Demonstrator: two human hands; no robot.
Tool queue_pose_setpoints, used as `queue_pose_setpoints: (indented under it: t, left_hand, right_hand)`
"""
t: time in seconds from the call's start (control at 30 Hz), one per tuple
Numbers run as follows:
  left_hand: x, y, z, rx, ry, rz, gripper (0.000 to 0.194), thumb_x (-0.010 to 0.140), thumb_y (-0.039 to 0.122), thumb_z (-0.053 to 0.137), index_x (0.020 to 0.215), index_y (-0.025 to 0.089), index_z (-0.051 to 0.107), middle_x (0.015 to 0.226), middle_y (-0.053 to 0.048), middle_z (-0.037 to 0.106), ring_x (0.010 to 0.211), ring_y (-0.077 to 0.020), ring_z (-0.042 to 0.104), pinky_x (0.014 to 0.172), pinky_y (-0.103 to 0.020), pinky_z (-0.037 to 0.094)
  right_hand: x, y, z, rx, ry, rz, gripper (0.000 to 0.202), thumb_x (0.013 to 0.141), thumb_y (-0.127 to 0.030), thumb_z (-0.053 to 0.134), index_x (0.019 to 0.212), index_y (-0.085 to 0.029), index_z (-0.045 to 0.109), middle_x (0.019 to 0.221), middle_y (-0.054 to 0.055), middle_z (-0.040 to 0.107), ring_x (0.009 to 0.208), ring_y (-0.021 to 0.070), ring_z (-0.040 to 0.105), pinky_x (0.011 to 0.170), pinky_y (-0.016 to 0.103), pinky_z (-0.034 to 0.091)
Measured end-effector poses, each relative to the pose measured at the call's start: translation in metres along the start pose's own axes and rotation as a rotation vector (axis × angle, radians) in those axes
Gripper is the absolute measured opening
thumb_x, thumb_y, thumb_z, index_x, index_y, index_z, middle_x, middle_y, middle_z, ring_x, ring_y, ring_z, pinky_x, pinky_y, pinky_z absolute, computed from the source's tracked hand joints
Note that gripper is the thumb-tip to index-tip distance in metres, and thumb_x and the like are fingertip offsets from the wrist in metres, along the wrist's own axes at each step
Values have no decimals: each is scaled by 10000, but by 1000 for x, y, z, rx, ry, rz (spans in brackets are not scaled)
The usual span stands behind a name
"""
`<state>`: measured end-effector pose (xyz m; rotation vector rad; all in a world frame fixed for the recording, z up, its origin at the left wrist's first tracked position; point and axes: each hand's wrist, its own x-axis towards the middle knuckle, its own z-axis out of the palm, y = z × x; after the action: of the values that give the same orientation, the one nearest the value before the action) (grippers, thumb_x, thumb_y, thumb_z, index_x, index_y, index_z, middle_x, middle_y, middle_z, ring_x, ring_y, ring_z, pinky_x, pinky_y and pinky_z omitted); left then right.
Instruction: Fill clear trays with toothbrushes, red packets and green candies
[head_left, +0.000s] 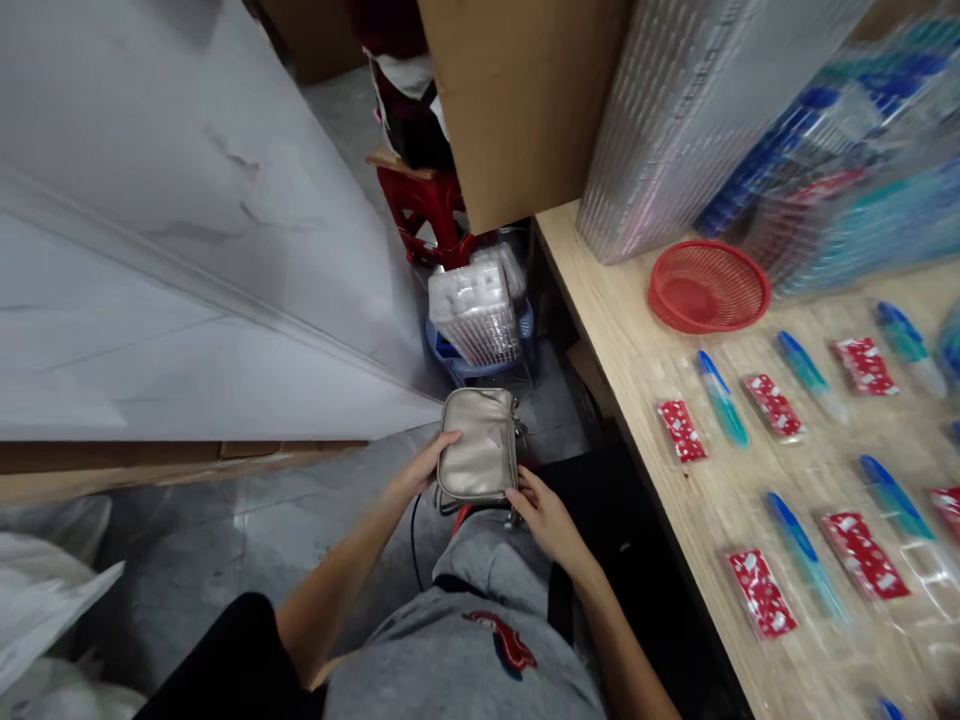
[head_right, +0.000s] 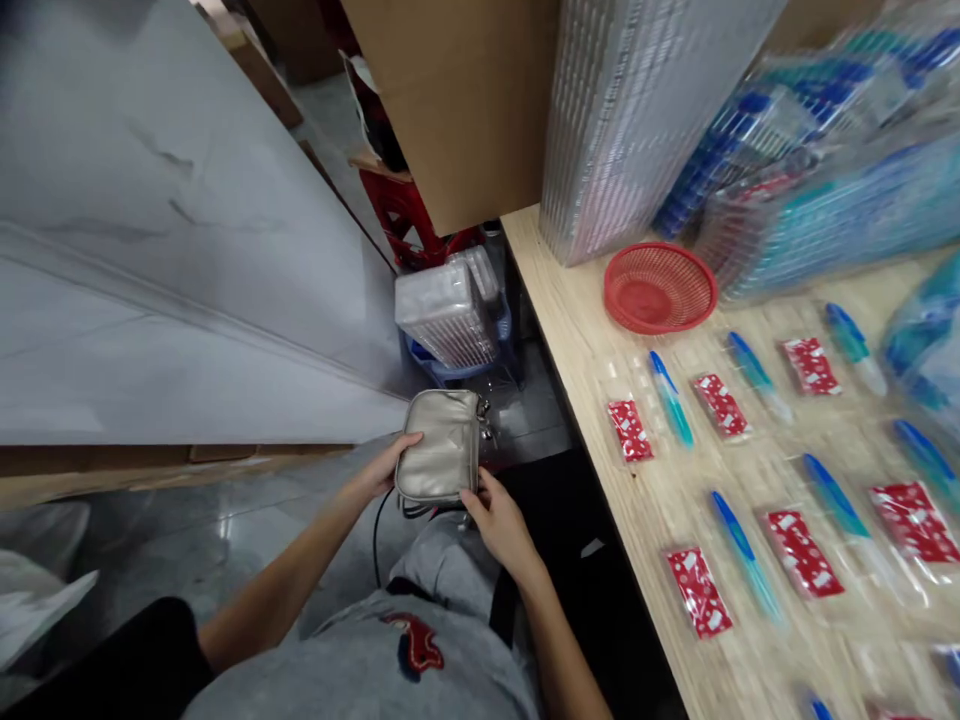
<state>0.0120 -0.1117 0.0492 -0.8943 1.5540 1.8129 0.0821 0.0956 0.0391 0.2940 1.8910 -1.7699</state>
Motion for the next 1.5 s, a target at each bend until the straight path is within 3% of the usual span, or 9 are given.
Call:
queue_pose_setpoints:
  t: [0.17, 0.3, 0.5, 0.77, 0.93, 1.1, 1.27, 1.4, 1.5]
  left_hand:
    - [6, 10, -28, -42, 319, 102, 318, 816, 364, 574, 1042, 140, 581, 1057, -119, 694, 1017, -223, 663, 852, -303, 540]
    - [20, 35, -38, 29, 500, 205, 353, 831, 357, 579, 1111, 148, 529, 1184, -115, 643, 1104, -209, 618, 903, -278, 509]
    - [28, 67, -24, 332, 604, 192, 573, 808, 424, 628, 1244, 104, 440, 1298, -220, 559, 1231, -341, 529, 1036, -436, 397]
    - [-2, 80, 11, 703, 606, 133, 894, 784, 471, 642, 1454, 44, 231, 1347, -320, 475, 1274, -482, 438, 1048, -566, 301]
    - [-13, 95, 10, 862, 676, 147, 946, 838, 508, 544, 1515, 76, 44, 1362, -332, 437, 1226, -501, 476, 1009, -593, 329]
    - [-9, 101, -23, 559, 506, 224, 911, 780, 440, 649, 1492, 110, 187, 1447, -248, 403, 1338, -395, 402, 1107, -491, 286]
    - [-18, 64, -47, 372, 215, 229, 639, 830, 416, 515, 1400, 170, 363, 1315, -130, 582, 1176, -263, 585, 978, -356, 476]
    - [-15, 29, -37, 282, -2, 120, 516, 787, 486, 527, 1162, 136, 582, 1084, -152, 694, 1008, -311, 667, 855, -420, 548]
    - [-8, 13, -17, 298, -21, 134, 428, 745, 484, 619, 1023, 159, 646, 1129, -160, 678, 1165, -347, 586, 959, -445, 495]
  right_hand:
    - [13, -6, 3, -125, 2, -8, 554, 786, -431, 607, 1268, -159, 572, 1279, 135, 603, 1159, 246, 586, 1036, 425, 427]
    - [16, -1, 2, -157, -13, 34, 508, 782, -402, 606, 1228, -159, 603, 1164, 139, 658, 991, 234, 657, 957, 439, 483]
    - [12, 4, -3, -160, 4, 51, 447, 788, -385, 595, 1180, -172, 628, 1109, 122, 676, 949, 206, 669, 939, 398, 498]
    - [9, 4, -8, -145, 12, 60, 438, 792, -404, 588, 1165, -180, 633, 1105, 121, 679, 946, 209, 668, 931, 398, 499]
    - [6, 3, -7, -129, 3, 58, 441, 780, -416, 603, 1149, -178, 640, 1097, 122, 673, 941, 214, 661, 938, 410, 489]
    - [8, -5, -9, -68, 23, 54, 504, 765, -489, 602, 1144, -159, 629, 1089, 143, 669, 963, 240, 655, 964, 446, 468]
    - [32, -28, 1, 80, -5, 49, 618, 778, -550, 562, 1251, -154, 539, 1229, 151, 627, 1131, 242, 610, 989, 406, 471]
    - [46, -41, 26, 154, -26, 79, 607, 761, -507, 590, 1256, -167, 500, 1246, 131, 622, 1113, 236, 624, 904, 364, 526]
    - [46, -41, 36, 138, 89, 110, 632, 739, -440, 616, 1274, -161, 429, 1268, 134, 598, 1134, 227, 606, 954, 344, 495]
